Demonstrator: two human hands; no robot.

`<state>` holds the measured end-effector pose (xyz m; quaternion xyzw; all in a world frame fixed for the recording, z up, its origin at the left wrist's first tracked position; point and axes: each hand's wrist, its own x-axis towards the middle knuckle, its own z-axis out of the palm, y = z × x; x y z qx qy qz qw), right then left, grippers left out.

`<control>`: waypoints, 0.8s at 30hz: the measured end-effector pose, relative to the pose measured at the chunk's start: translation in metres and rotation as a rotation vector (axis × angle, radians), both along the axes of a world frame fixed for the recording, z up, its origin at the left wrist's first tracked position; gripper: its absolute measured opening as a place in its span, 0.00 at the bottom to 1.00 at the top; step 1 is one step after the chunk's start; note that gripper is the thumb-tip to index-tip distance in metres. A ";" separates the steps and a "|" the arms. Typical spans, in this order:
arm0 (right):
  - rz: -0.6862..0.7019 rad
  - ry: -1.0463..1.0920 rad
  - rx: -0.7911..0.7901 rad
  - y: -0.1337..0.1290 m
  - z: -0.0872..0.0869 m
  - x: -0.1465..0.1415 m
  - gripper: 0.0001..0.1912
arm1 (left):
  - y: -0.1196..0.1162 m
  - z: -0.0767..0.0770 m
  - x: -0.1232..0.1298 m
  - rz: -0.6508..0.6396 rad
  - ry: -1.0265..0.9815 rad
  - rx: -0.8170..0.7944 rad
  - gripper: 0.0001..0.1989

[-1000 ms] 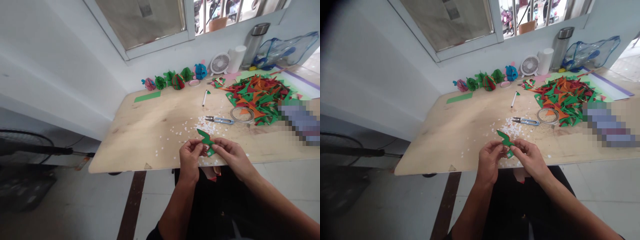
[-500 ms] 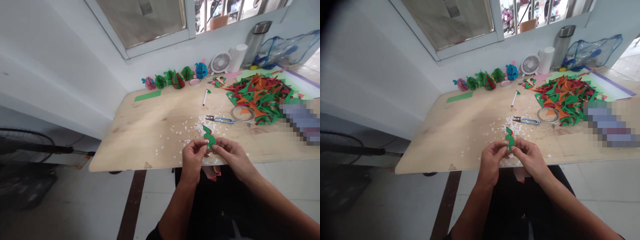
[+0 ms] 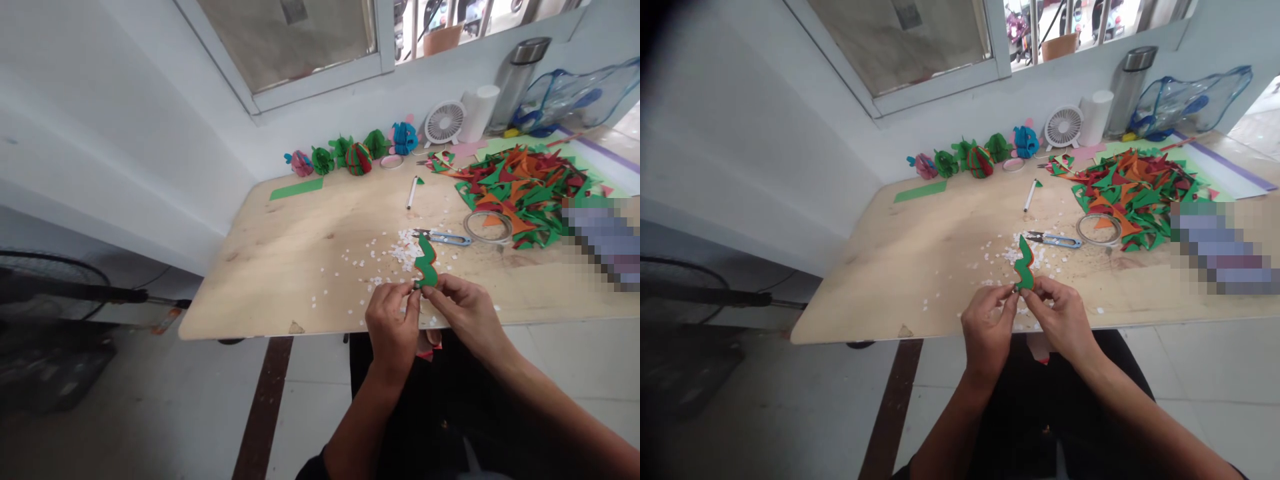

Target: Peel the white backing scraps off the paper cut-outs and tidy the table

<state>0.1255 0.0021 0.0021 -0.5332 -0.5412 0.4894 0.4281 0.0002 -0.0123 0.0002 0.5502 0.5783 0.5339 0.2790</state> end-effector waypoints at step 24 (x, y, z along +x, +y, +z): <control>0.118 -0.035 -0.051 0.003 0.006 0.007 0.13 | 0.011 -0.001 -0.002 -0.071 -0.476 -0.343 0.07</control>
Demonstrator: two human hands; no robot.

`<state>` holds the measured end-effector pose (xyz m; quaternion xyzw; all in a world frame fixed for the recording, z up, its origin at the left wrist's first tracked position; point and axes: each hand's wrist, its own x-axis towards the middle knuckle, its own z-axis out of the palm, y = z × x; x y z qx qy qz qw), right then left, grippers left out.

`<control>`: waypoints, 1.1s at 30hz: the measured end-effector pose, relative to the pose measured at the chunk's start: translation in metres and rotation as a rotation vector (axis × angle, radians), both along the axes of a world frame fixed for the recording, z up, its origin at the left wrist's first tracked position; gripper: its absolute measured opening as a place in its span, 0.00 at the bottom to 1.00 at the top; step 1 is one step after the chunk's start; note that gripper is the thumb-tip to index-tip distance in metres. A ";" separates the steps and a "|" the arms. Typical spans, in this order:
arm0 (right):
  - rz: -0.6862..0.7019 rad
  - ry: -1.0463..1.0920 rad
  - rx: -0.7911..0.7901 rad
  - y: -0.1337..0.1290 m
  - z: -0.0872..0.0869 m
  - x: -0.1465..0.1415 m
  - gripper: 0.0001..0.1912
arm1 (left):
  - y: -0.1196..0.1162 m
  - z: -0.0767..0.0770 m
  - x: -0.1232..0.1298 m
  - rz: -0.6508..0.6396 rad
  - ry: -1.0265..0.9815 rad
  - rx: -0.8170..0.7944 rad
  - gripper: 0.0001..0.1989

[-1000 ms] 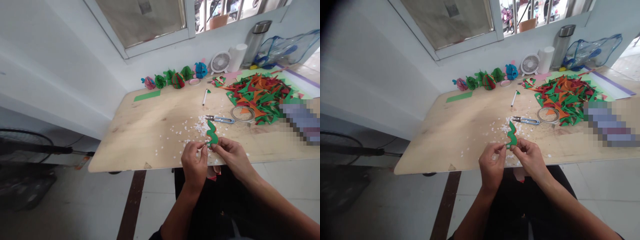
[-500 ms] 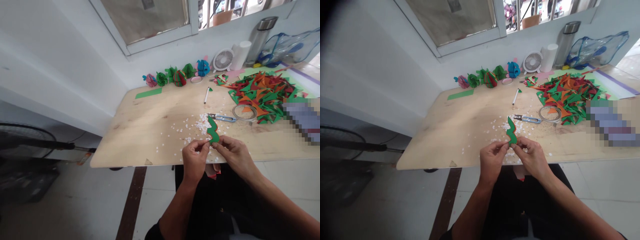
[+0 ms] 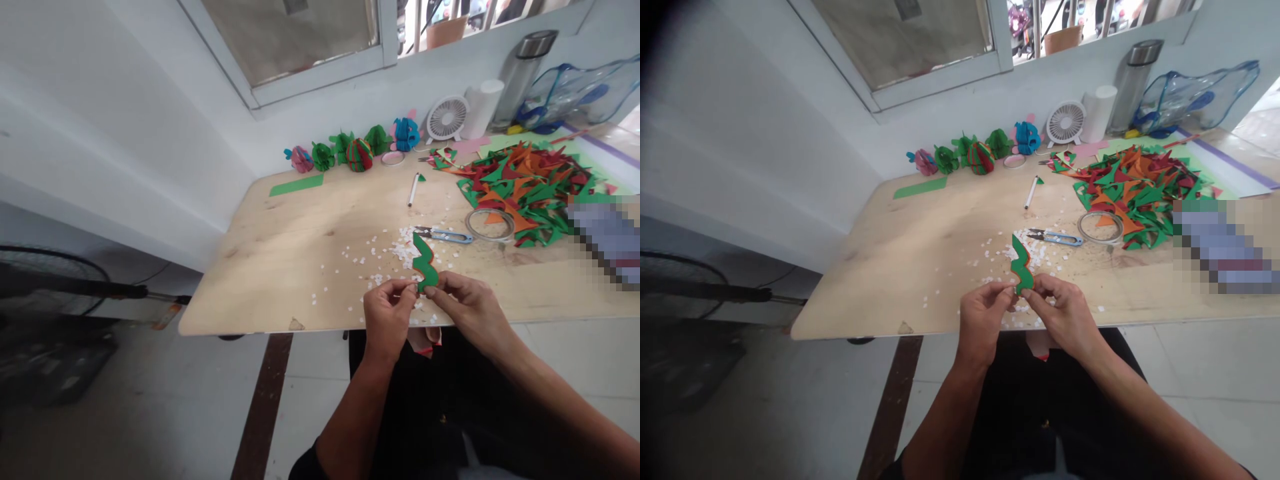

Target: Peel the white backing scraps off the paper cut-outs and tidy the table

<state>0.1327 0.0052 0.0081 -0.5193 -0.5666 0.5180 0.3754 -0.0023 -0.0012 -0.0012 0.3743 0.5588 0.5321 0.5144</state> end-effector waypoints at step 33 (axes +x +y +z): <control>0.025 0.171 -0.154 0.002 -0.001 -0.001 0.15 | 0.023 0.012 -0.003 -0.032 -0.194 0.035 0.05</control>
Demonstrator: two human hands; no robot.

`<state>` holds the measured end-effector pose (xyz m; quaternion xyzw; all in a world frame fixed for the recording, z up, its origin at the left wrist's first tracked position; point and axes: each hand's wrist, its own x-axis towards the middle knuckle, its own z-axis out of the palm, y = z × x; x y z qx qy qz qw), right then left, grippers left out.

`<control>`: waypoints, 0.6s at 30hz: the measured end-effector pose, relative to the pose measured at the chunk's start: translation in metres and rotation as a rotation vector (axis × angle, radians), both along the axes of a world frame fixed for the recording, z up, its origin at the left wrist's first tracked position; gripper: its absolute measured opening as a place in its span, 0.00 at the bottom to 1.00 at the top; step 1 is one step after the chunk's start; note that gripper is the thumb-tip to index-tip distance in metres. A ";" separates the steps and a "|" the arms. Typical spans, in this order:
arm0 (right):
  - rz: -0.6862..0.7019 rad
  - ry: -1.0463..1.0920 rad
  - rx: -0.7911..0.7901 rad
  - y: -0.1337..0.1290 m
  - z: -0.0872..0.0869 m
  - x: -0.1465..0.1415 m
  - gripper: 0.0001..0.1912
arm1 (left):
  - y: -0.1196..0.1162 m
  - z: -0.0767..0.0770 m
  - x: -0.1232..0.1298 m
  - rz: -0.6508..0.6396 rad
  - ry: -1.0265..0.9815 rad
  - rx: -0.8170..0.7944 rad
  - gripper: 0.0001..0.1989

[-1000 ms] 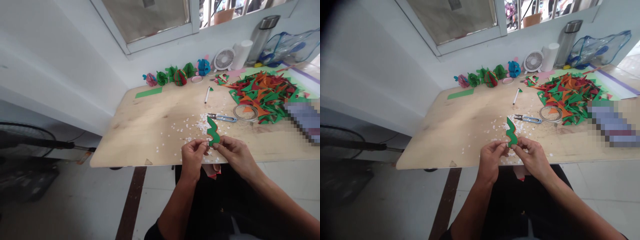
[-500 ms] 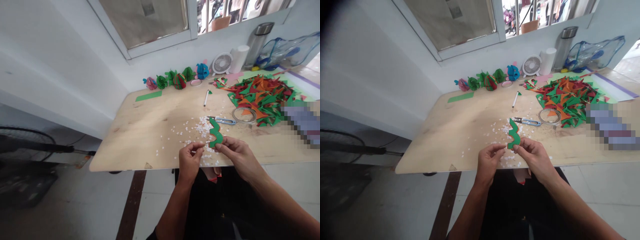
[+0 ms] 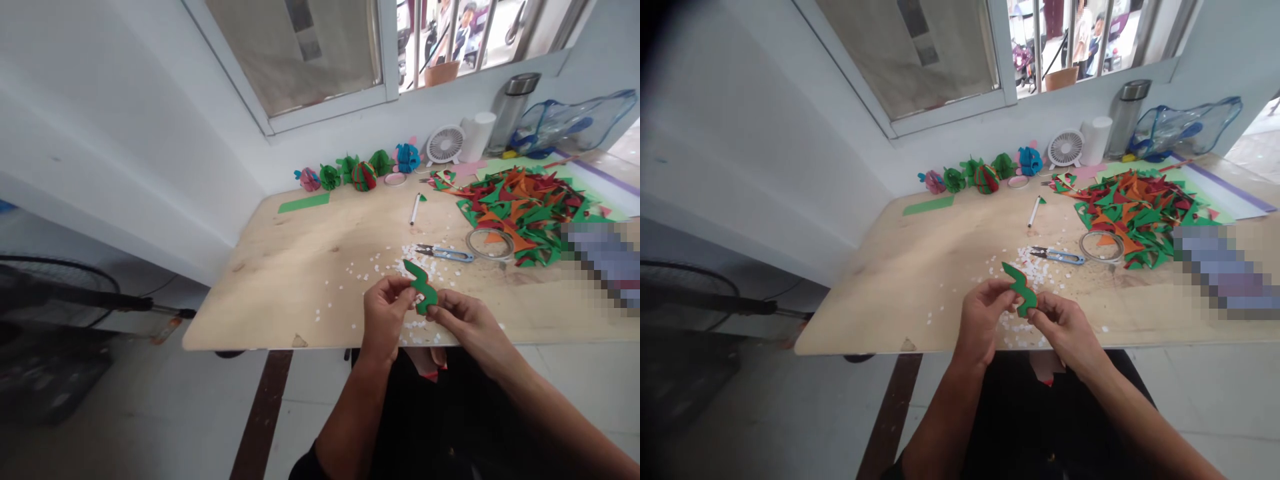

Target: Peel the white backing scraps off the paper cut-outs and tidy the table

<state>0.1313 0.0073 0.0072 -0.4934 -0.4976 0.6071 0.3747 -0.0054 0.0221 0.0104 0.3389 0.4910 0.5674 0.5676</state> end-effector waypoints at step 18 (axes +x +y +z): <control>-0.239 0.266 -0.072 0.009 -0.004 -0.011 0.16 | -0.010 -0.003 0.007 0.070 0.541 0.462 0.07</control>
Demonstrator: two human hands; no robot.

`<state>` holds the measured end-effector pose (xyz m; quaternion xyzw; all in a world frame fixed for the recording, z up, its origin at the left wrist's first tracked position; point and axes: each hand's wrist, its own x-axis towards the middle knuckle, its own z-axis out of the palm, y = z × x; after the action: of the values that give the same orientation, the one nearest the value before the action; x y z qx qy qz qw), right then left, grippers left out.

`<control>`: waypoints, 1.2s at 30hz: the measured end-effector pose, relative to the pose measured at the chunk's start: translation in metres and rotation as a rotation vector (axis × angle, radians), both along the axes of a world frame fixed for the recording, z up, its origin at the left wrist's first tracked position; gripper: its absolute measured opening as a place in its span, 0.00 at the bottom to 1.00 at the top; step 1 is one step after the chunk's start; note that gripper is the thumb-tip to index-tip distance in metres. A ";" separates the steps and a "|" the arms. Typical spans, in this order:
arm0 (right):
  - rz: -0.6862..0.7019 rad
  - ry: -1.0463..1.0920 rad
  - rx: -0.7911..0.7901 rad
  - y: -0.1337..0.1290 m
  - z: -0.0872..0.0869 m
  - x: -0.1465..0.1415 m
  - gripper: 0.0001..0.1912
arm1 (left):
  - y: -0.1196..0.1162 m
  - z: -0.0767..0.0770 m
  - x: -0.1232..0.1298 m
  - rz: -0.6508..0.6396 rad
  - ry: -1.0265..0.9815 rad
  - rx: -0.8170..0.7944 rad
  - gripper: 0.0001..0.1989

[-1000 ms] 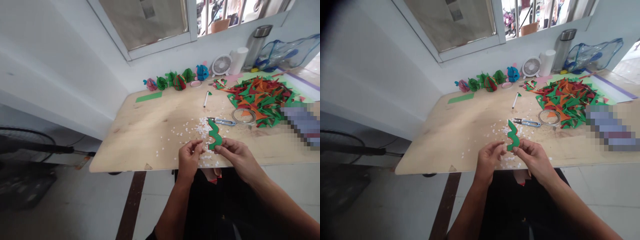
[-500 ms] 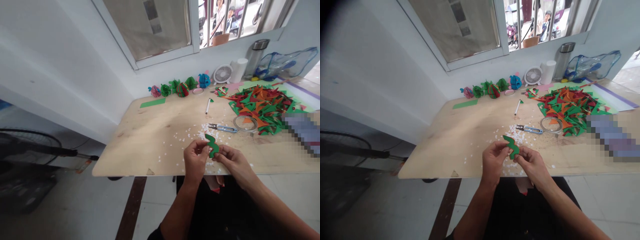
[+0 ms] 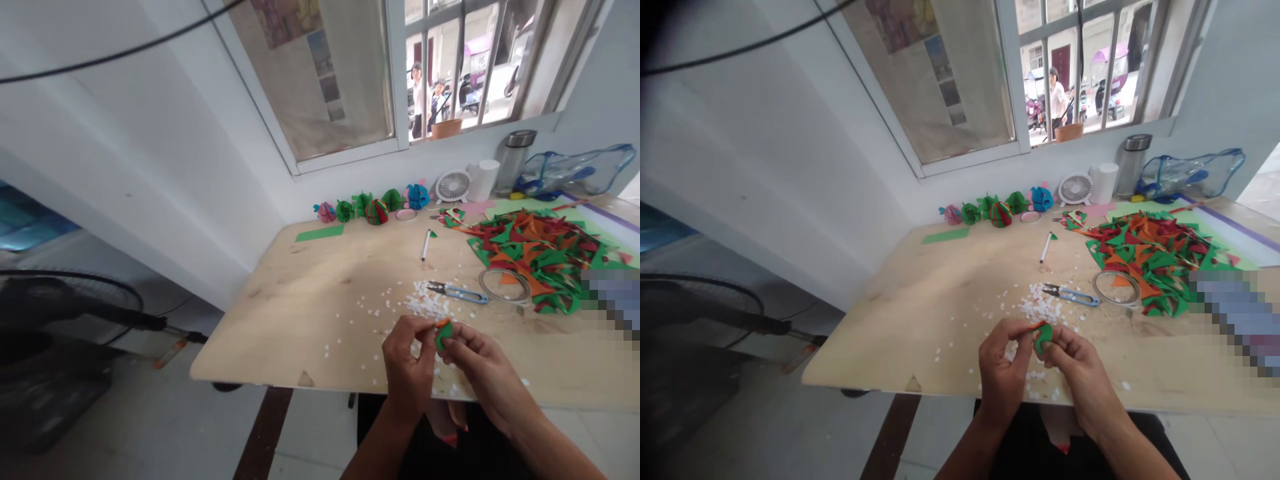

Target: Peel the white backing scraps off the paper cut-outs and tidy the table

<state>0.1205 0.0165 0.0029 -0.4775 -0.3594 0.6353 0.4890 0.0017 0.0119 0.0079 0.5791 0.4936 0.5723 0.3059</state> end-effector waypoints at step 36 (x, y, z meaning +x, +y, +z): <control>-0.165 0.154 -0.041 0.051 -0.034 -0.022 0.22 | 0.063 0.005 -0.001 0.089 -0.550 -0.329 0.09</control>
<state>0.0981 0.0679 -0.0309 -0.4649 -0.2673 0.6351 0.5560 0.0012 0.0748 0.0130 0.3235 0.5032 0.6325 0.4919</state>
